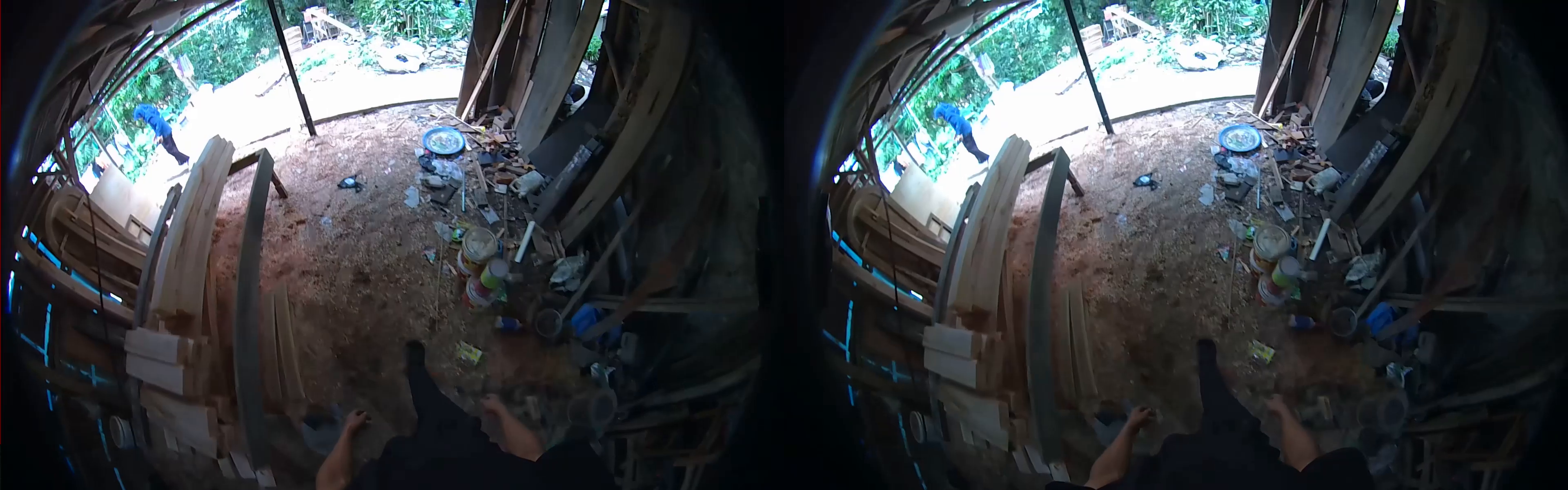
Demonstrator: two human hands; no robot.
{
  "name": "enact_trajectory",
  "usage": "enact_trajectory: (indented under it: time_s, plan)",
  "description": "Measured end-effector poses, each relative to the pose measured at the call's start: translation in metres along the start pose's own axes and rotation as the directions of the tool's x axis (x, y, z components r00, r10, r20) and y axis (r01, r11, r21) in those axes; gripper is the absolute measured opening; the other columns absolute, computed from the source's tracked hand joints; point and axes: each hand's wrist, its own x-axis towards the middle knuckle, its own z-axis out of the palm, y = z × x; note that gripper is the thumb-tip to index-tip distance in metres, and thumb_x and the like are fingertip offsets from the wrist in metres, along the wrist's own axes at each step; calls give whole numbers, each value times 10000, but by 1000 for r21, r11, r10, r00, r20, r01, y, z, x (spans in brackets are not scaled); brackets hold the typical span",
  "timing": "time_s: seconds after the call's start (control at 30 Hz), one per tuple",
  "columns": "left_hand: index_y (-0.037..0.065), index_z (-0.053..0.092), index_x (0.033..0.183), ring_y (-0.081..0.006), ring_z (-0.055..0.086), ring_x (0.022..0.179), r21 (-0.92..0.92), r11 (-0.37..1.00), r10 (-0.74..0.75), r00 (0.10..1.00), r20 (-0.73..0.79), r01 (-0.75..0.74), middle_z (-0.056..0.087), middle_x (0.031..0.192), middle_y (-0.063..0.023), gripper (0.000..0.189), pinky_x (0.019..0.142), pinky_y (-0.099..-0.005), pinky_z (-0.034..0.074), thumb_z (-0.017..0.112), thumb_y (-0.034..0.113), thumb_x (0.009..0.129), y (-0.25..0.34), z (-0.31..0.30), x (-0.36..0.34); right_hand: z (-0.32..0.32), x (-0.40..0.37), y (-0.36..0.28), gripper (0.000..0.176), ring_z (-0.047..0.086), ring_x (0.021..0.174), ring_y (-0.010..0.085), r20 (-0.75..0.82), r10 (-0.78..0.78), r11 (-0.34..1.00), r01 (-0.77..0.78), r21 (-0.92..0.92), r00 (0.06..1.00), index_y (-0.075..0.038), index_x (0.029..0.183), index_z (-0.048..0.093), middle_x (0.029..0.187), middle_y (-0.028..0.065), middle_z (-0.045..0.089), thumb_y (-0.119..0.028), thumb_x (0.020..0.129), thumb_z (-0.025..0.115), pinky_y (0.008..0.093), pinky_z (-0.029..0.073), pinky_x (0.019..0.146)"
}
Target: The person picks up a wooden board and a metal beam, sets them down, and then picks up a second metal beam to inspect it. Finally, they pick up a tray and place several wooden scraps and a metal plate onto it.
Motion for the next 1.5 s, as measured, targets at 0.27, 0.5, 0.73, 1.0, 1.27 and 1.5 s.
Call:
enact_trajectory:
  time_s: [0.27, 0.5, 0.73, 1.0, 1.27, 1.5]
  plan:
    - [-42, 537, 1082, -236, 613, 786, 272, 962, 29, 998, -59, -12, 609, 913, -126, 340, 658, -356, 509, 560, 172, 818, 100, -88, 90, 63, 239, -37, 466, 567, 894, 275, 106, -4, 700, -73, 711, 994, -63, 1140, 494, 1086, 113, 543, -226, 725, 630, 429, 497, 667]
    - [-28, 532, 1074, -240, 616, 787, 367, 908, 239, 970, -52, -204, 599, 973, -142, 307, 661, -368, 512, 535, 172, 840, 249, -107, 224, -119, 263, -283, 392, 581, 874, 271, -194, -168, 943, 215, 253, 967, -9, 1061, 528, 942, 181, 588, -217, 735, 594, 365, 483, 729]
    - [-9, 516, 1069, -257, 630, 746, 125, 992, 3, 984, 176, -26, 598, 967, -153, 268, 583, -357, 517, 471, 168, 873, 427, -102, 318, -166, 339, -323, 446, 584, 852, 275, -263, 101, 929, 3, 370, 959, -9, 1107, 496, 982, 173, 583, -193, 712, 592, 378, 478, 732]
    - [58, 457, 1149, -281, 623, 708, 401, 914, -206, 925, 319, 65, 596, 958, -143, 345, 551, -380, 492, 511, 211, 844, 600, -126, 482, -164, 392, -298, 641, 533, 891, 269, -324, 508, 742, -214, 635, 798, -3, 1268, 270, 1039, 192, 517, -219, 753, 585, 385, 439, 741]
    - [17, 477, 1124, -226, 619, 658, 341, 926, -30, 871, 491, -160, 612, 904, -127, 344, 493, -290, 467, 495, 176, 820, 806, -39, 580, -84, 483, -286, 766, 335, 1227, 287, -376, 618, 603, -110, 790, 690, 35, 1342, 135, 1316, 248, 321, -188, 742, 557, 373, 268, 1017]
    - [28, 442, 1179, -220, 616, 721, 456, 853, -72, 807, 587, -255, 604, 939, -109, 388, 576, -309, 466, 503, 202, 838, 914, 46, 635, -219, 446, -418, 548, 271, 1256, 309, -261, 714, 600, -376, 707, 650, 81, 1309, 196, 1283, 258, 363, -286, 920, 313, 439, 202, 1038]
